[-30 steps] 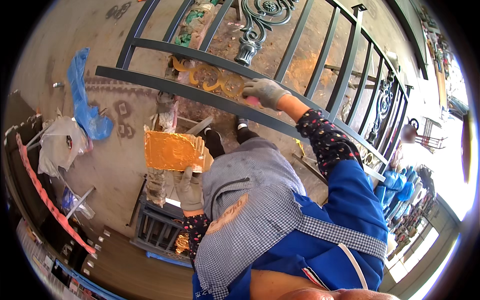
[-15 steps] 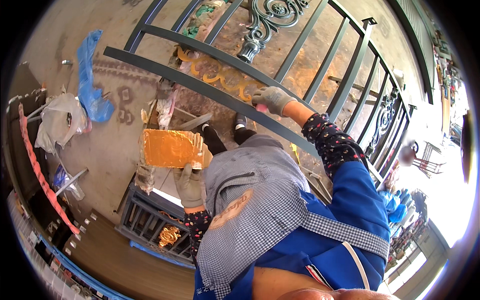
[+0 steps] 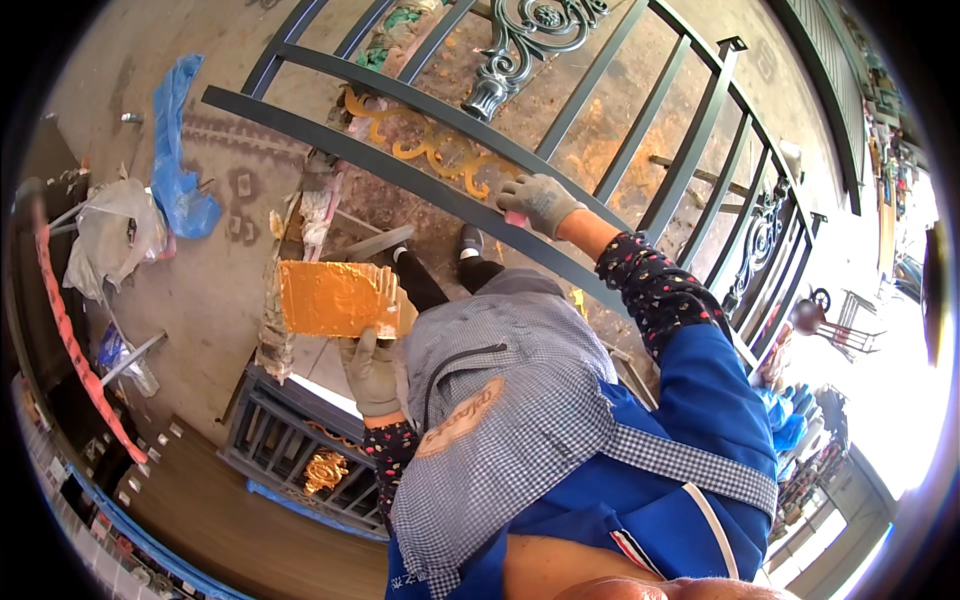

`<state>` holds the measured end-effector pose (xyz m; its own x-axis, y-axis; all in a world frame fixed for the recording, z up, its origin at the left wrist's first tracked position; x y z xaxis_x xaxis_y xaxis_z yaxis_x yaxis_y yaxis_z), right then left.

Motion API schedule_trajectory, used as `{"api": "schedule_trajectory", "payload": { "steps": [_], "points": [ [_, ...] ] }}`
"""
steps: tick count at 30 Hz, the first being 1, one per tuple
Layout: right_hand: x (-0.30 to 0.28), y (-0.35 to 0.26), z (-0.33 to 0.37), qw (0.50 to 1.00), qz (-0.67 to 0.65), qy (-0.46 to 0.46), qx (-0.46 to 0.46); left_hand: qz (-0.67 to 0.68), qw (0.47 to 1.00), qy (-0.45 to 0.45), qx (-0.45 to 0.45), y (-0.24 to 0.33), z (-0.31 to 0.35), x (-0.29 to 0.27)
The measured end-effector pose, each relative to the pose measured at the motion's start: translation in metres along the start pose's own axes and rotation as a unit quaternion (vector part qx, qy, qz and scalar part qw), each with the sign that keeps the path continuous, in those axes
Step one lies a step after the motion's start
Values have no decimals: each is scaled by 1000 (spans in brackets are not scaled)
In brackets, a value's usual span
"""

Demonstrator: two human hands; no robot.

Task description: The person applies gold leaf to the ornate scrollwork of a metal gate using a small pink applicator. They hold a sheet of gold leaf in their left hand and carefully rub the material onto the decorative curves of the gate with their right hand, working methodically along the design.

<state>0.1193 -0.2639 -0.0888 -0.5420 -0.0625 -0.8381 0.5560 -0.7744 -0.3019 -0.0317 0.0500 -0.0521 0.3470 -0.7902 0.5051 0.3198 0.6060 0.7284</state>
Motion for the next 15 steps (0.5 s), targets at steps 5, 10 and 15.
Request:
{"api": "schedule_trajectory", "payload": {
  "steps": [5,10,15],
  "points": [
    [-2,11,16,999,-2,-15,32,2,1000,-7,1,4,3,12],
    [-7,5,-7,995,-61,69,36,18,1000,-10,-6,2,6,19],
    [3,6,6,997,0,-38,72,18,1000,-1,6,1,10,4]
  ]
}}
Point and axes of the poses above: each hand's wrist, its own z-axis away from the middle knuckle, its own x-axis out of the palm, y = z × x, the point moved 10 cm from there along -z, towards the middle knuckle, and after that the axes turned 5 degrees about -y, right-handed, at the moved point
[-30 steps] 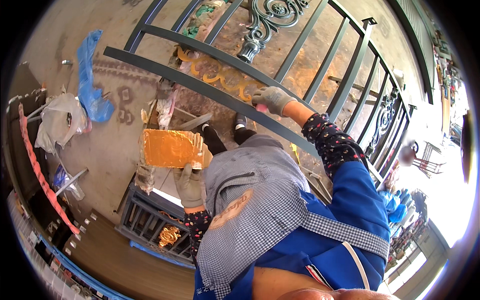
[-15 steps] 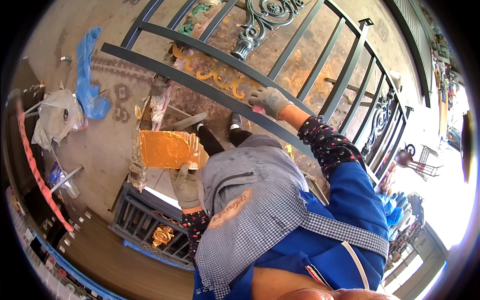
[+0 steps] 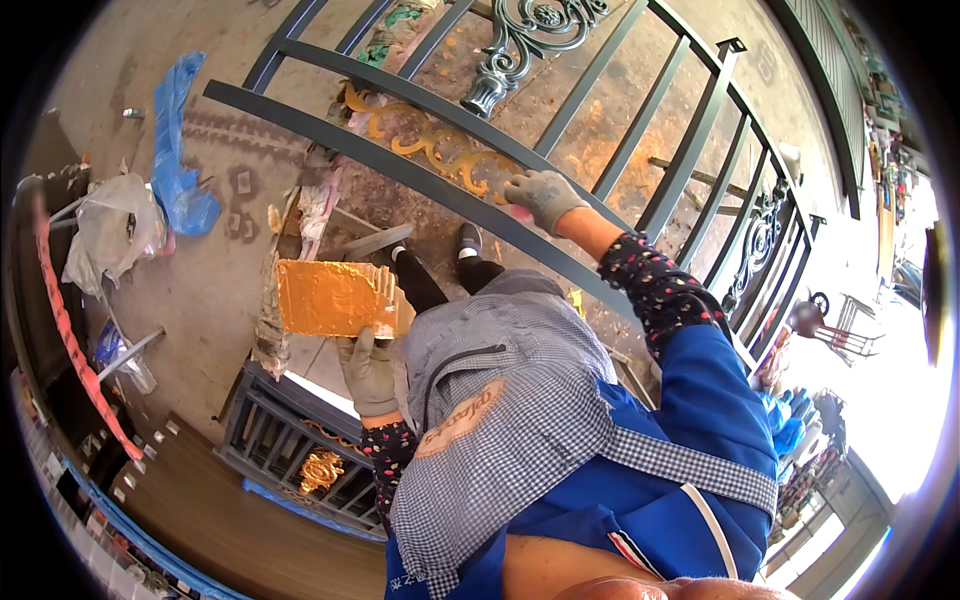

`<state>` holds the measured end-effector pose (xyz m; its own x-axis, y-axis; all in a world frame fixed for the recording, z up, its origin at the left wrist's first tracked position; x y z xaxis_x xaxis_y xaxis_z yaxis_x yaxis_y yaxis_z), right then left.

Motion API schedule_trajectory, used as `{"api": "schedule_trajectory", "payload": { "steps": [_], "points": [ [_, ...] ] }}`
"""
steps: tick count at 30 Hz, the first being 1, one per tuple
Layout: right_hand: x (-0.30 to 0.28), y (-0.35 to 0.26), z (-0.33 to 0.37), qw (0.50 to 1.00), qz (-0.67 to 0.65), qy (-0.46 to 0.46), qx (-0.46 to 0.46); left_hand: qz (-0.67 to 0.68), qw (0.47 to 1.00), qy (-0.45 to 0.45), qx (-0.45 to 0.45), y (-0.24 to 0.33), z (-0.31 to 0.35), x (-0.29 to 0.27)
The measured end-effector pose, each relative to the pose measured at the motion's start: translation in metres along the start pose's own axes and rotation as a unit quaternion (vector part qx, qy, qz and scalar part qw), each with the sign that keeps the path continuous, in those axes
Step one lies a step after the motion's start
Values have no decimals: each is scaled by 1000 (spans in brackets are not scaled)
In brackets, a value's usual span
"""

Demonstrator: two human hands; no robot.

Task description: The person applies gold leaf to the ornate scrollwork of a metal gate using a small pink applicator. They hold a sheet of gold leaf in their left hand and carefully rub the material onto the decorative curves of the gate with their right hand, working methodically along the design.

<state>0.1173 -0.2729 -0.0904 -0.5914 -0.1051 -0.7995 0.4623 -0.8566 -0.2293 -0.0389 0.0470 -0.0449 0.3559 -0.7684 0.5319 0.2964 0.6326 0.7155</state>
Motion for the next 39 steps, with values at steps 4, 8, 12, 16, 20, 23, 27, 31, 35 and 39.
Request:
{"api": "schedule_trajectory", "payload": {
  "steps": [4,8,12,16,20,23,27,31,35,39],
  "points": [
    [-7,17,22,998,-17,40,39,3,1000,0,4,0,3,1],
    [-11,3,9,989,-93,111,17,3,1000,-16,-3,-3,3,5],
    [5,6,15,995,-66,70,22,9,1000,-21,-1,-5,2,1],
    [14,34,53,991,-100,57,73,31,999,-25,-10,-5,5,4],
    [16,55,79,951,-226,126,168,37,999,-20,-20,-9,5,3],
    [15,49,66,932,-240,215,166,32,999,-26,-19,-11,3,3],
    [29,44,50,942,-181,202,197,16,999,-36,-26,-11,-1,2],
    [57,57,86,940,-178,185,225,26,999,-34,-30,-7,0,9],
    [40,49,100,921,-209,245,220,14,999,-34,-36,-15,-4,-5],
    [31,40,71,924,-199,250,209,-13,999,-37,-36,-8,-10,13]
  ]
}}
Point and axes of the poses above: each hand's wrist, its own z-axis away from the middle knuckle, its own x-axis out of the palm, y = z × x, the point moved 10 cm from there along -z, towards the middle knuckle, and after that the axes turned 5 degrees about -y, right-handed, at the moved point
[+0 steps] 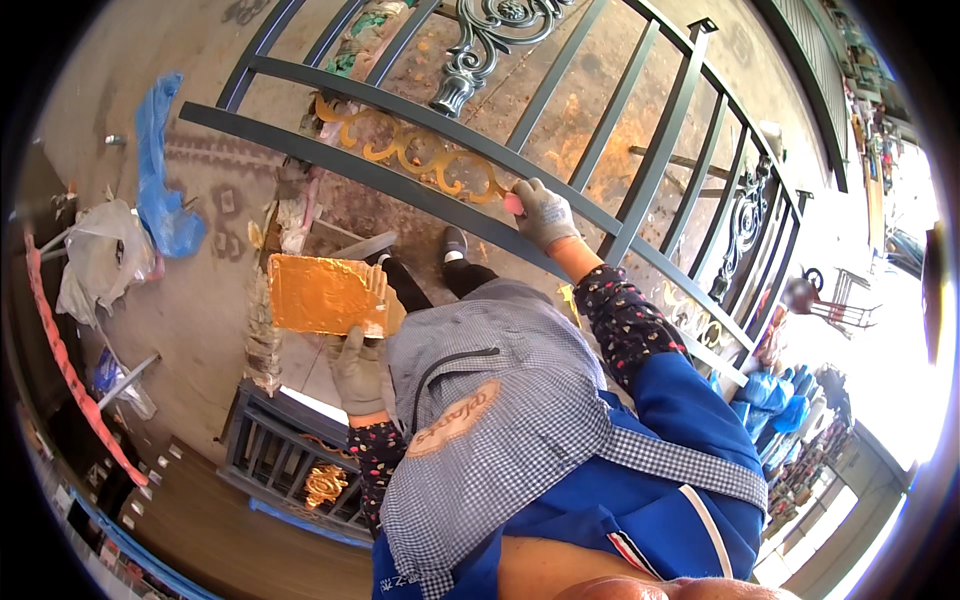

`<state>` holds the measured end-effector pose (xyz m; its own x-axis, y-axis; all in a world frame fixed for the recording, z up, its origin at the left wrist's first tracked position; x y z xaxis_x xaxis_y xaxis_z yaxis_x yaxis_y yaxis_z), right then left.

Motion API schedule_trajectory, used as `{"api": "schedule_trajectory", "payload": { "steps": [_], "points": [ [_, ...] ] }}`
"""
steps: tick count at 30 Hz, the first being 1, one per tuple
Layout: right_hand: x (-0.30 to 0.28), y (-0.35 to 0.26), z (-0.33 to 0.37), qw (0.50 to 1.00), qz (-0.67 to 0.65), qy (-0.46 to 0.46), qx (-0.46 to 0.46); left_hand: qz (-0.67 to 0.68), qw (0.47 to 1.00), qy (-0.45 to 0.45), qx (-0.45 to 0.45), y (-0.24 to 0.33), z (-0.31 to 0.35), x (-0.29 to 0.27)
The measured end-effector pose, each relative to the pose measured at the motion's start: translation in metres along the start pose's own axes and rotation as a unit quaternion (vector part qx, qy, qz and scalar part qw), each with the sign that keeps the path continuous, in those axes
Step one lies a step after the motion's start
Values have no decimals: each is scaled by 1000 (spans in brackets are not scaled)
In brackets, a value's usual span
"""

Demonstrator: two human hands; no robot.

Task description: The person applies gold leaf to the ornate scrollwork of a metal gate using a small pink applicator. They hold a sheet of gold leaf in their left hand and carefully rub the material onto the decorative curves of the gate with their right hand, working methodically along the design.

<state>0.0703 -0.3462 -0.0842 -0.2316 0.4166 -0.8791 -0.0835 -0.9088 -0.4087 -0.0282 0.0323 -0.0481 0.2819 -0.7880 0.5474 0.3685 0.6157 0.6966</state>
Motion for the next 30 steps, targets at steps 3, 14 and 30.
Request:
{"api": "schedule_trajectory", "payload": {
  "steps": [3,14,30],
  "points": [
    [7,25,16,999,32,-20,28,1,1000,2,-11,6,-1,7],
    [1,16,15,1000,-1,16,10,28,999,-38,-16,2,-11,14],
    [-2,75,50,971,-32,82,224,-16,999,-18,-31,2,-22,12]
  ]
}}
Point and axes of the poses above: each hand's wrist, its own z-axis away from the middle knuckle, its own x-axis out of the palm, y = z × x, the point moved 10 cm from there along -z, towards the middle knuckle, and after that the axes turned 5 degrees about -y, right-handed, at the moved point
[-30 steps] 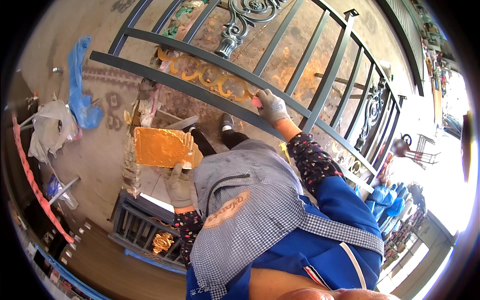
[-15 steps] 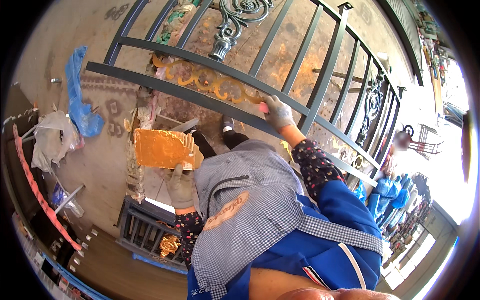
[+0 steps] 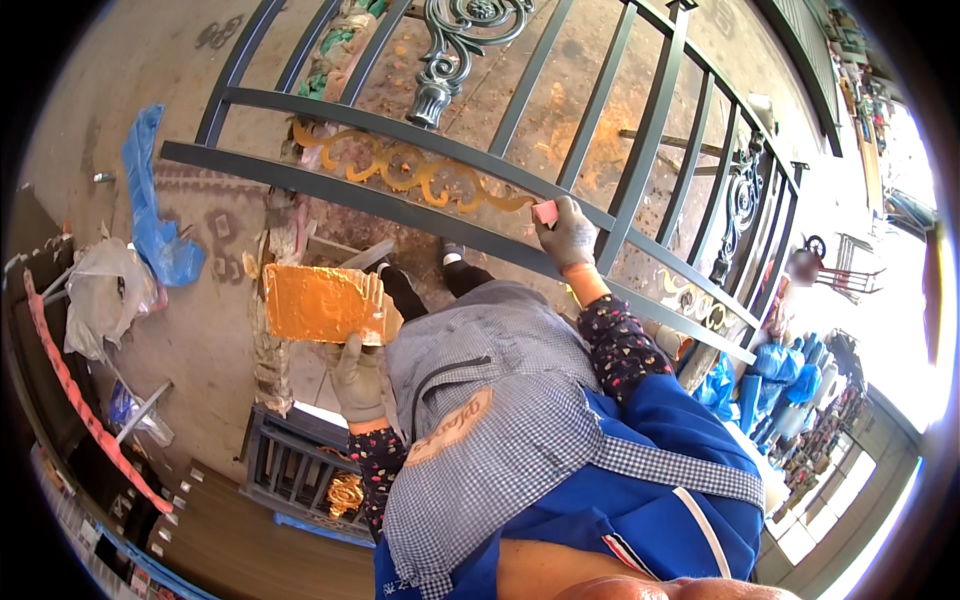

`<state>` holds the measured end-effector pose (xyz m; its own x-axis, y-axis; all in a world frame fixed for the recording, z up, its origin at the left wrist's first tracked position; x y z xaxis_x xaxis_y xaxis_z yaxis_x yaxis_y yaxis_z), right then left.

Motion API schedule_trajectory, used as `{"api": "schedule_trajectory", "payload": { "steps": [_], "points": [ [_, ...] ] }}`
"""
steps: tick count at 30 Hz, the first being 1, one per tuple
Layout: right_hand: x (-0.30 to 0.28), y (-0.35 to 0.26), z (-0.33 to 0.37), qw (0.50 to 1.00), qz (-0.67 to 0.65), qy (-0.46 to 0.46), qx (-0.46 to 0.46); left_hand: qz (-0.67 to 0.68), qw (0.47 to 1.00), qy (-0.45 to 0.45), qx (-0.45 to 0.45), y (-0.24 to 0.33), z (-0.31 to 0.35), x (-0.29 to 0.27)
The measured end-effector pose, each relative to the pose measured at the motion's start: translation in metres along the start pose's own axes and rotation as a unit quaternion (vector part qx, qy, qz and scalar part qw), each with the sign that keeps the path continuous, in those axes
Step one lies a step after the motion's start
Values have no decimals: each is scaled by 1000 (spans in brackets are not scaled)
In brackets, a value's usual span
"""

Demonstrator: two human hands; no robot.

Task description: The person applies gold leaf to the ornate scrollwork of a metal gate using a small pink applicator. They hold a sheet of gold leaf in their left hand and carefully rub the material onto the decorative curves of the gate with their right hand, working methodically along the design.

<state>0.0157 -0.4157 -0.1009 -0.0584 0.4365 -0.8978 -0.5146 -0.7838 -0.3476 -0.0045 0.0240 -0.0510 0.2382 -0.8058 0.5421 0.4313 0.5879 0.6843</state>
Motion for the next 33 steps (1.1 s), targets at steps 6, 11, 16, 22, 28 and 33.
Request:
{"api": "schedule_trajectory", "payload": {
  "steps": [6,11,16,22,28,33],
  "points": [
    [4,-18,-5,999,3,44,-25,20,1000,5,-11,-8,-2,-5],
    [-13,-5,14,998,-38,32,-23,13,1000,-5,-23,-9,-12,-12],
    [-60,-171,45,943,-214,-46,-249,29,998,-56,-7,14,-24,14],
    [-50,-329,86,873,-244,-179,-382,76,996,-24,-33,19,-23,-3],
    [-21,-411,95,869,-194,-149,-429,52,997,-52,-28,44,-43,-30],
    [12,-459,104,879,-131,-116,-443,2,999,-35,-37,65,-56,-60]
  ]
}}
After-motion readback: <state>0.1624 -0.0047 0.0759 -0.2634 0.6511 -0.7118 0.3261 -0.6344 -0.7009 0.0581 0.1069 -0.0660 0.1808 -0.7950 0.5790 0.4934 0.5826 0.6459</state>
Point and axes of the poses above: each hand's wrist, its own z-axis away from the middle knuckle, its own x-axis out of the palm, y = z × x, the point moved 10 cm from there along -z, towards the middle knuckle, and after that the axes turned 5 degrees about -y, right-handed, at the moved point
